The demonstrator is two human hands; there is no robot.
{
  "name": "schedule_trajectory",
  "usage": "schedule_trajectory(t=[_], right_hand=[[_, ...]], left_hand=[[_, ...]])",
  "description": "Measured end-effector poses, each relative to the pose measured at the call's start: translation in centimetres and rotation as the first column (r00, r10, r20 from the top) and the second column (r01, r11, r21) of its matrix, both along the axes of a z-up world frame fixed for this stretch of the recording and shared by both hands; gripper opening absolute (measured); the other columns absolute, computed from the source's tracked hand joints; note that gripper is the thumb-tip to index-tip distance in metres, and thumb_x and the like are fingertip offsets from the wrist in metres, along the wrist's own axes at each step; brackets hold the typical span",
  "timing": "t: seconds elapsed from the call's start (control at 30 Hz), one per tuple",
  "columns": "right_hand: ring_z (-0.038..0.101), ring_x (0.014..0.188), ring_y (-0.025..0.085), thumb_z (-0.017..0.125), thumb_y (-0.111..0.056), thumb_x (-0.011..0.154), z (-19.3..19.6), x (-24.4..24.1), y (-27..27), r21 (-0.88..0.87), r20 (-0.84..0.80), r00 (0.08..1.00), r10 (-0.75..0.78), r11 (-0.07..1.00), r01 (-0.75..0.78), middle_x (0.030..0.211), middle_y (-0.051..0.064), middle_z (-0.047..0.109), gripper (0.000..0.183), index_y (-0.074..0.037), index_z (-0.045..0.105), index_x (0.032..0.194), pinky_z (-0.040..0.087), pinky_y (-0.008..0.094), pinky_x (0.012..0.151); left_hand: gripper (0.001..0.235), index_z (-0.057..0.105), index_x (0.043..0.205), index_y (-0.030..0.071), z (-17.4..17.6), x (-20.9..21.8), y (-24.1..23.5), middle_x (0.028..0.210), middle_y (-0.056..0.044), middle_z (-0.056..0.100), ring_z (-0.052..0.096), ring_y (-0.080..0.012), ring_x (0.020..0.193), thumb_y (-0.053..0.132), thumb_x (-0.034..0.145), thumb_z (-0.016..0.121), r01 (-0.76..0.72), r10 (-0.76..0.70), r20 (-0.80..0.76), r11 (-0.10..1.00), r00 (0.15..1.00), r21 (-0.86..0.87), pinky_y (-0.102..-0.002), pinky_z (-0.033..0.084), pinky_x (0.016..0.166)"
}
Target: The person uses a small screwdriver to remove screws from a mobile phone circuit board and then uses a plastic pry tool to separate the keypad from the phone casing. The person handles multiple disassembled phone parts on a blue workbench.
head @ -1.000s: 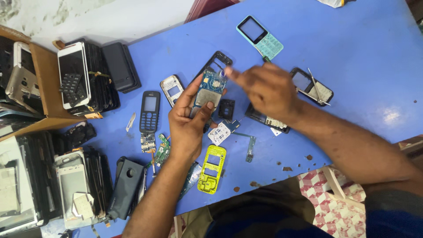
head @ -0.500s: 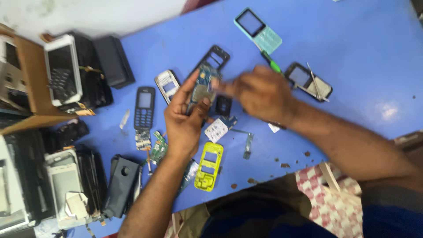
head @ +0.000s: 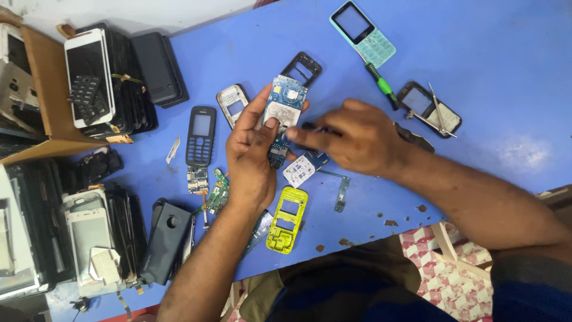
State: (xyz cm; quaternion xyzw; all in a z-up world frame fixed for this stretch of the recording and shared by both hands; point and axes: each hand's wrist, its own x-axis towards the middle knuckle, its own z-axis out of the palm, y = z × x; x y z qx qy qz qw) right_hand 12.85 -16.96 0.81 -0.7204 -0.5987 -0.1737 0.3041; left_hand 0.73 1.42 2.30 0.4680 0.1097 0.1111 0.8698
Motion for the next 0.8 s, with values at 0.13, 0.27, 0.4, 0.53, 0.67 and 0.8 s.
schedule_trajectory(t=[0.13,0.27,0.4,0.53,0.67,0.8], right_hand=[[0.057,0.075,0.014,0.075,-0.004,0.094,-0.1,-0.5,0.0,-0.044,-0.011,0.999,-0.046,0.998,0.046,0.097,-0.003,0.070,0.054,-0.025,0.067,0.144,0.045,0.031,0.067],[0.056,0.071,0.016,0.076,-0.007,0.088,0.4,-0.3,0.2,-0.062,0.013,1.000,0.013,0.998,-0.013,0.090,-0.003,0.068,0.058,-0.034,0.067,0.138,0.047,0.029,0.065],[0.058,0.072,0.014,0.075,-0.006,0.092,0.4,-0.4,0.1,-0.069,0.018,1.000,-0.013,0.998,0.014,0.093,-0.004,0.070,0.055,-0.030,0.067,0.141,0.044,0.031,0.065],[0.057,0.071,0.015,0.077,-0.009,0.094,0.4,-0.6,0.0,-0.022,0.003,1.000,-0.003,1.000,0.003,0.090,-0.004,0.069,0.050,-0.030,0.067,0.139,0.044,0.031,0.064],[0.058,0.071,0.015,0.078,-0.012,0.091,0.0,-0.4,0.2,0.004,0.011,0.996,0.087,0.996,-0.088,0.088,-0.002,0.068,0.050,-0.029,0.066,0.137,0.044,0.032,0.064],[0.066,0.084,0.014,0.072,0.000,0.101,0.6,0.5,-0.7,0.071,-0.080,0.996,-0.032,0.997,0.038,0.104,-0.001,0.070,0.054,-0.019,0.062,0.150,0.047,0.032,0.072]], left_hand=[[0.051,0.047,0.155,0.002,-0.3,-0.1,-0.1,0.129,-0.016,0.069,0.068,-0.0114,0.095,0.013,0.107,0.060,-0.034,0.034,-0.031,0.999,0.999,-0.002,-0.022,0.059,0.066],[0.049,0.046,0.155,0.003,-0.2,-0.1,0.0,0.129,-0.017,0.071,0.071,-0.0112,0.098,0.014,0.108,0.055,-0.018,0.018,-0.016,1.000,1.000,0.000,-0.021,0.057,0.065],[0.048,0.045,0.156,0.004,-0.6,-0.1,0.1,0.131,-0.018,0.068,0.070,-0.0118,0.097,0.014,0.110,0.052,-0.021,0.020,-0.024,0.999,1.000,-0.047,-0.022,0.057,0.067],[0.048,0.043,0.156,0.005,-0.6,0.0,0.0,0.134,-0.022,0.066,0.070,-0.0142,0.097,0.014,0.109,0.052,0.022,-0.022,0.001,0.979,1.000,-0.200,-0.022,0.057,0.067],[0.047,0.043,0.157,0.003,-0.4,-0.2,-0.1,0.138,-0.026,0.067,0.070,-0.0146,0.094,0.018,0.113,0.053,0.078,-0.058,0.073,0.950,0.996,-0.302,-0.021,0.055,0.062],[0.049,0.044,0.150,-0.001,-0.1,0.2,-1.1,0.138,-0.021,0.063,0.075,-0.0187,0.108,0.016,0.105,0.053,0.034,-0.043,-0.034,0.973,0.998,-0.226,-0.021,0.054,0.054]])
